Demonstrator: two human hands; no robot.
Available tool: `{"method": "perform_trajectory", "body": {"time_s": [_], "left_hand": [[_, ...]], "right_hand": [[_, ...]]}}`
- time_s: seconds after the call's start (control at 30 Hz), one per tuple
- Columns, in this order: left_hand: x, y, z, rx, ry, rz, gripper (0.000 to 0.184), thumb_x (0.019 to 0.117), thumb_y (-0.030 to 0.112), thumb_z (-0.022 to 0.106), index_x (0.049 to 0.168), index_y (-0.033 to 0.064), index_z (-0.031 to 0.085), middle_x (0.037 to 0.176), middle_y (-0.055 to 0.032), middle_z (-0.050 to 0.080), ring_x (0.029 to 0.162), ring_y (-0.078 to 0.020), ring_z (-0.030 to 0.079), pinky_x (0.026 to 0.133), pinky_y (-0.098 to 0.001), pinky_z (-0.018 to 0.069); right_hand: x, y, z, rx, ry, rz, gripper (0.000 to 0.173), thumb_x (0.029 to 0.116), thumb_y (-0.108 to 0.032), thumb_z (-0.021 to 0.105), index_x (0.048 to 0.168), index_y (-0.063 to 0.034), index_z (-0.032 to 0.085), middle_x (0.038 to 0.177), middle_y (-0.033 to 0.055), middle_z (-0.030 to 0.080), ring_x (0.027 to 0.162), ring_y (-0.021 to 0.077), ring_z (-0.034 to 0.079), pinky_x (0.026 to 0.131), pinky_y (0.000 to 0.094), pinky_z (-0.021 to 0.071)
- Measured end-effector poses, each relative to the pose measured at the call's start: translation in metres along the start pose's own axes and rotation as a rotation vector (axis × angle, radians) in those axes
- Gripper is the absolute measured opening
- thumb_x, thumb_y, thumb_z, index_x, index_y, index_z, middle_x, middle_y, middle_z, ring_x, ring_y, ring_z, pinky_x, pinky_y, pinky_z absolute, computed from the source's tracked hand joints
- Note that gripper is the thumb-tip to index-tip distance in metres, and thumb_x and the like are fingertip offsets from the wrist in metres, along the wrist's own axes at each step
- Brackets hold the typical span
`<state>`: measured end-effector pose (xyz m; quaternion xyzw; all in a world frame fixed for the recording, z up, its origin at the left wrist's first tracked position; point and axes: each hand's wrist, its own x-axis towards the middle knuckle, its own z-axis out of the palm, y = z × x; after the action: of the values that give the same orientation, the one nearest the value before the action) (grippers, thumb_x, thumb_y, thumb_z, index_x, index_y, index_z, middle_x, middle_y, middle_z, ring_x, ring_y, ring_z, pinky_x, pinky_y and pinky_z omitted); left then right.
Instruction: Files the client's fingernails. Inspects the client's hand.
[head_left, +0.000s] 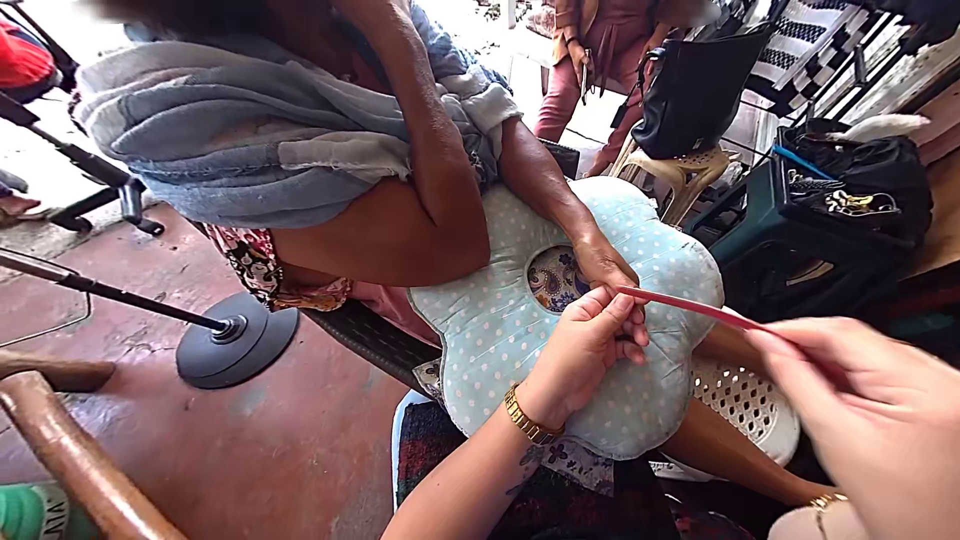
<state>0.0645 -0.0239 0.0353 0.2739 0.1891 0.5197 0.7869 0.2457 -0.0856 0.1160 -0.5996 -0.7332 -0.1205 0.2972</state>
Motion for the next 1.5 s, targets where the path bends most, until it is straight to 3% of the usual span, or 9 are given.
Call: {"method": "perform_trajectory", "body": {"time_s": [0.07,0.3,0.43,0.67,0.83,0.97,1.17,1.3,1.5], "left_hand": [[0.000,0.000,0.000,-0.008,0.005,-0.003,0.024,0.1098,0.010,0.037,0.103,0.0019,0.059,0.080,-0.0039,0.061,0.067,-0.0095,0.063,0.064,-0.0225,0.0571],[0.000,0.001,0.000,0.003,0.001,-0.007,0.023,0.1097,0.010,0.037,0.102,0.0023,0.058,0.080,-0.0044,0.061,0.067,-0.0094,0.063,0.064,-0.0222,0.0568],[0.001,0.000,-0.001,-0.013,-0.006,-0.004,0.024,0.1098,0.010,0.037,0.103,0.0023,0.058,0.082,-0.0043,0.061,0.068,-0.0096,0.063,0.064,-0.0224,0.0569],[0.000,0.000,-0.001,-0.015,-0.022,-0.005,0.024,0.1096,0.010,0.036,0.101,0.0028,0.058,0.081,-0.0043,0.061,0.068,-0.0096,0.063,0.065,-0.0225,0.0571],[0.000,-0.001,-0.001,-0.011,-0.017,-0.008,0.023,0.1095,0.009,0.037,0.102,0.0026,0.058,0.081,-0.0041,0.062,0.068,-0.0098,0.064,0.065,-0.0227,0.0574],[0.000,-0.002,-0.002,-0.016,-0.034,-0.002,0.024,0.1095,0.010,0.037,0.103,0.0025,0.059,0.081,-0.0040,0.061,0.068,-0.0100,0.064,0.066,-0.0233,0.0577],[-0.001,-0.002,-0.001,-0.015,-0.034,0.003,0.024,0.1090,0.008,0.036,0.103,0.0022,0.058,0.080,-0.0037,0.062,0.068,-0.0096,0.064,0.065,-0.0230,0.0572],[0.000,-0.003,-0.003,-0.010,-0.049,0.007,0.024,0.1093,0.010,0.037,0.102,0.0026,0.059,0.081,-0.0037,0.061,0.069,-0.0099,0.063,0.066,-0.0232,0.0571],[-0.001,-0.003,-0.002,-0.015,-0.032,0.006,0.023,0.1094,0.010,0.037,0.104,0.0026,0.059,0.081,-0.0042,0.063,0.069,-0.0099,0.064,0.065,-0.0230,0.0572]], "right_hand": [[-0.004,-0.001,-0.013,-0.021,0.045,0.063,0.022,0.0993,-0.015,0.062,0.093,0.0012,0.075,0.077,0.0141,0.071,0.065,0.0185,0.063,0.060,0.0327,0.0488],[-0.004,0.000,0.005,-0.029,0.042,-0.047,0.023,0.0997,-0.019,0.062,0.094,-0.0027,0.077,0.082,0.0145,0.073,0.069,0.0258,0.069,0.061,0.0418,0.0530],[-0.003,0.005,-0.011,0.003,0.104,-0.026,0.023,0.1011,-0.015,0.063,0.097,0.0030,0.076,0.083,0.0177,0.072,0.071,0.0217,0.066,0.065,0.0346,0.0516],[-0.002,0.009,0.005,0.075,0.059,-0.096,0.022,0.0975,-0.021,0.064,0.092,-0.0053,0.079,0.082,0.0114,0.074,0.071,0.0194,0.067,0.065,0.0334,0.0516],[-0.002,-0.006,0.017,-0.014,0.076,-0.137,0.023,0.0976,-0.021,0.062,0.090,-0.0075,0.079,0.073,0.0105,0.071,0.061,0.0247,0.065,0.053,0.0389,0.0454],[-0.006,0.009,-0.018,0.015,0.021,0.000,0.022,0.0994,-0.014,0.061,0.094,0.0005,0.077,0.085,0.0152,0.074,0.074,0.0217,0.069,0.067,0.0354,0.0543],[-0.011,-0.011,0.005,0.023,-0.002,-0.163,0.023,0.0986,-0.019,0.063,0.092,-0.0040,0.078,0.076,0.0122,0.073,0.064,0.0253,0.068,0.055,0.0391,0.0498],[-0.005,0.013,-0.009,-0.016,0.053,-0.001,0.024,0.1008,-0.015,0.060,0.096,0.0011,0.076,0.084,0.0160,0.073,0.071,0.0226,0.068,0.065,0.0371,0.0539],[-0.013,-0.008,0.006,-0.006,0.041,-0.167,0.022,0.0988,-0.019,0.063,0.095,-0.0045,0.079,0.078,0.0133,0.073,0.064,0.0270,0.068,0.055,0.0404,0.0495]]}}
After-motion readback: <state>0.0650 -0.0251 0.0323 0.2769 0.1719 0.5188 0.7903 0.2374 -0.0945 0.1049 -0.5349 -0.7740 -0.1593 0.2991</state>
